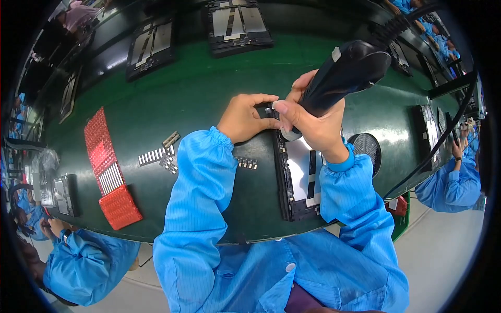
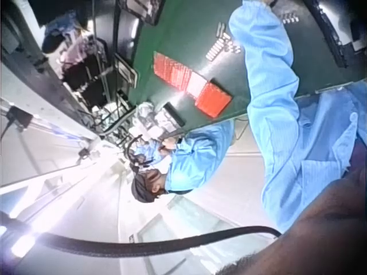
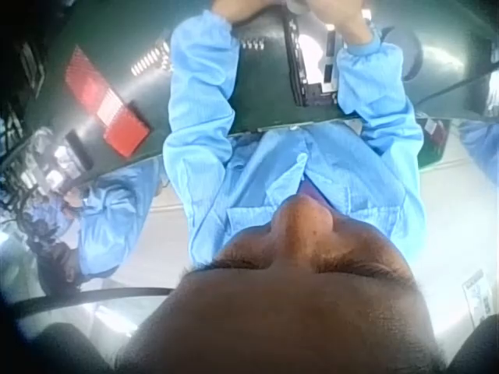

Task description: The person assembles electronic devices by placing small components onto tablet frames by hand, fastening them with an electric screwdriver, and moving the completed units along the conveyor line.

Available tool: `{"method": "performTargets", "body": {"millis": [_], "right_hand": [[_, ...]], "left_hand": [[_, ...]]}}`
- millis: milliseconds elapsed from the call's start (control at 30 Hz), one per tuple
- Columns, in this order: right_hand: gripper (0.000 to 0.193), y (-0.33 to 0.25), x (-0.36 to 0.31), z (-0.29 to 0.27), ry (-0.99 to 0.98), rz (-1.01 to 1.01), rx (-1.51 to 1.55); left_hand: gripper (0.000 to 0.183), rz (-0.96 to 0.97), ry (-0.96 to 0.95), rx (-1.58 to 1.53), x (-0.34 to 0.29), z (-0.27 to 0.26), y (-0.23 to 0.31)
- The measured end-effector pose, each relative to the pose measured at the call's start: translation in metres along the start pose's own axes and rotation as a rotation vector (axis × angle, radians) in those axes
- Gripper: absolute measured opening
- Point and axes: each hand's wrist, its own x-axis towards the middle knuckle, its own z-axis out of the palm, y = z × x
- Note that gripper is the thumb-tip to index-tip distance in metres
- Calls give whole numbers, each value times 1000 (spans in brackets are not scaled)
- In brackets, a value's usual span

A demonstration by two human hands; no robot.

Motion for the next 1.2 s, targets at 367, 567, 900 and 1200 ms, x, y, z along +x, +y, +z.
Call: {"method": "performTargets", "body": {"millis": [367,567,900,1200], "right_hand": [[37,2,-7,6,-120,-75,-28],[38,8,-7,2,-171,-160,-101],[38,3,-11,3,-141,-85,-16],[40,-41,-12,-27,92,-278,-126]], "left_hand": [[46,-91,-2,131,-5,-5,30],[47,-97,-4,105,-6,-6,28],[46,-59,8,49,-4,-1,20],[35,211,239,497,-30,15,51]]}}
